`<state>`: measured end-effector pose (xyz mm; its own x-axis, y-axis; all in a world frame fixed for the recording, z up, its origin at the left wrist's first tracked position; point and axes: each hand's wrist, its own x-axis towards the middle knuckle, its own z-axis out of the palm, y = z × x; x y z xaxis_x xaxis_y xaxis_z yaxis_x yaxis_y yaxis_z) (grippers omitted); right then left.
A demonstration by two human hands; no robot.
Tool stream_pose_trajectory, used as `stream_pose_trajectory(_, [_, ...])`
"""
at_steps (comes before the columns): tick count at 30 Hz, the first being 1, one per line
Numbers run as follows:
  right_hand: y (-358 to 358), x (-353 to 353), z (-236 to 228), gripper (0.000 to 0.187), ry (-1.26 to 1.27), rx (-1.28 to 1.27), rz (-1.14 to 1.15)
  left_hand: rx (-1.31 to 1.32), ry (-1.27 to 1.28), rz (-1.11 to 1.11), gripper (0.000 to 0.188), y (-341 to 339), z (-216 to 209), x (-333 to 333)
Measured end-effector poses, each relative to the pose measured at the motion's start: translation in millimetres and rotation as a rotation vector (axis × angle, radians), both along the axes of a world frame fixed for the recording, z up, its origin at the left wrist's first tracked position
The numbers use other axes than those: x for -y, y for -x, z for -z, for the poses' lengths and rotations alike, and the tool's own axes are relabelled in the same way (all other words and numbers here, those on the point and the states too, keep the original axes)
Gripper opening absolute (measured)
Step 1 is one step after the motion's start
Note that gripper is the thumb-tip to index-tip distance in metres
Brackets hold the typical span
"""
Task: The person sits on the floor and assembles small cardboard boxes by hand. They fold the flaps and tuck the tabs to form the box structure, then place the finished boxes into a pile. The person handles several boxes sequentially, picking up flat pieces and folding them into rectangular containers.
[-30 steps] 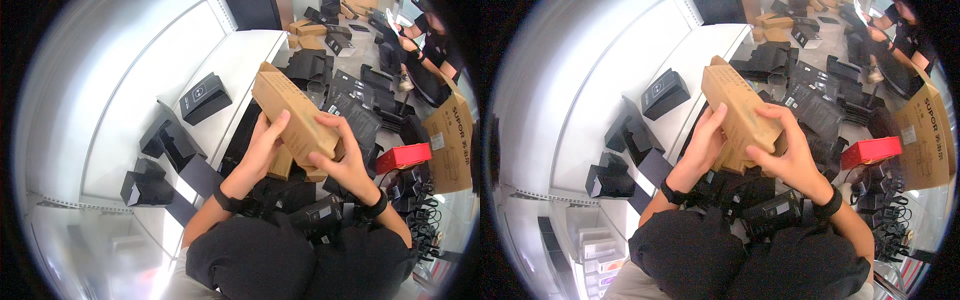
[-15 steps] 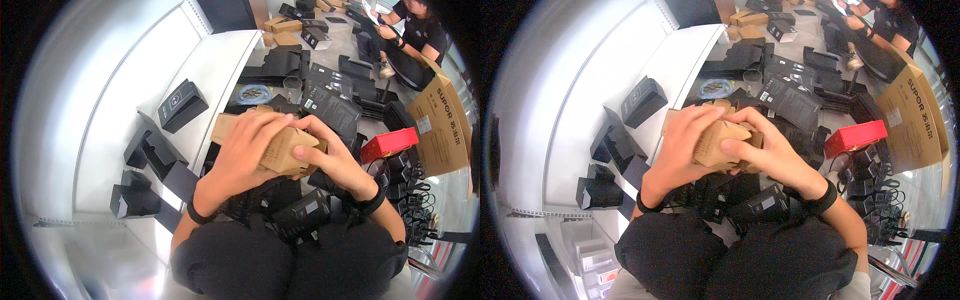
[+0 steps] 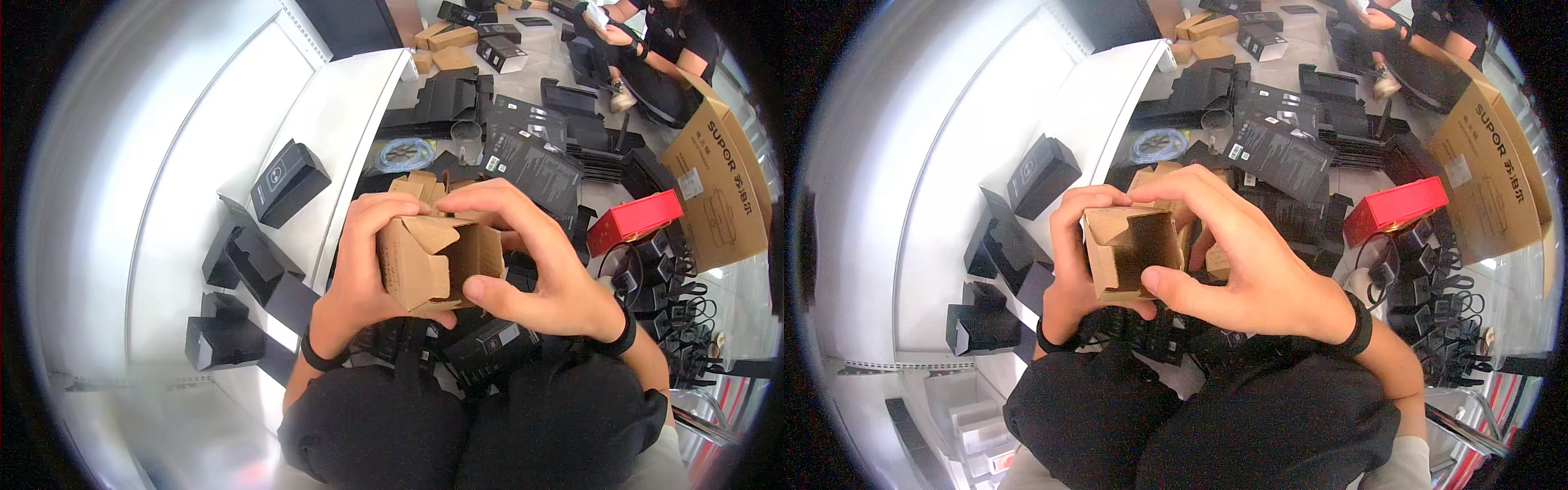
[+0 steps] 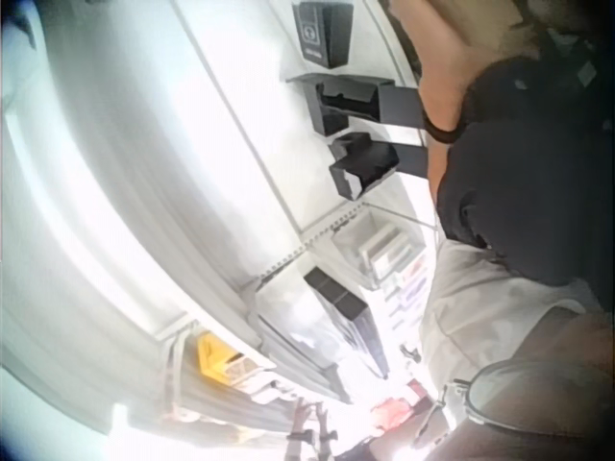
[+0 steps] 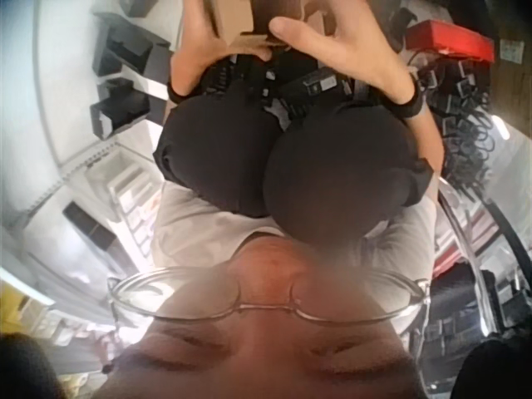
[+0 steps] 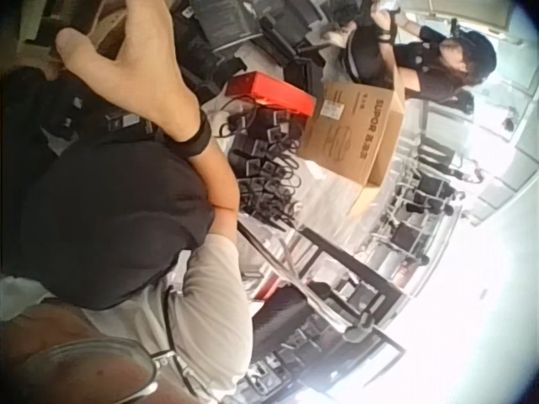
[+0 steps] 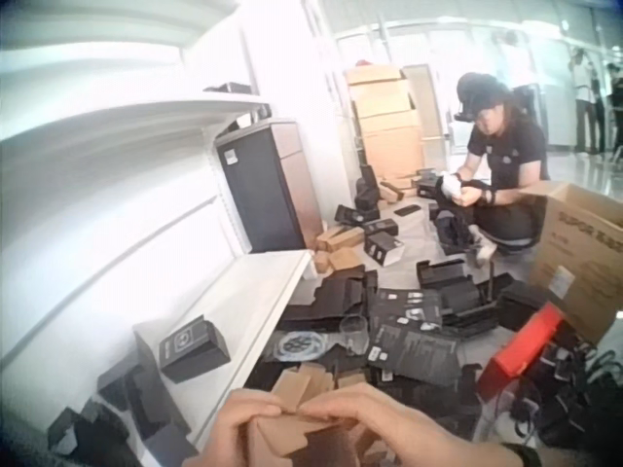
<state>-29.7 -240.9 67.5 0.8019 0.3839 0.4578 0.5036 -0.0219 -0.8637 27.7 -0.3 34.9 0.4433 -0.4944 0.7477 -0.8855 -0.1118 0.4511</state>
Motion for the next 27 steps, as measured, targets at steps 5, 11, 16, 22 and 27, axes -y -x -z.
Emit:
stream_pose_trajectory(5, [-5, 6, -10, 0.061, 0.222, 0.476, 0.194, 0.034, -0.071, -0.084, 0.117, 1, -4, -2])
stream_pose_trajectory(11, [-2, 8, -13, 0.060, 0.233, 0.526, 0.193, -0.005, -0.044, -0.076, 0.118, 3, -1, 1])
stream_pose_trajectory(16, [-2, 5, -7, 0.064, 0.137, 0.425, 0.150, -0.100, -0.028, -0.017, 0.118, 4, 4, 2])
stream_pose_trajectory(22, [-2, 0, -1, 0.068, 0.031, 0.300, 0.043, -0.049, 0.012, 0.024, 0.114, 3, 4, 2])
stream_pose_trajectory(27, [-1, 2, 0, 0.069, 0.039, 0.297, 0.026, -0.035, 0.014, 0.032, 0.114, 6, 3, 3])
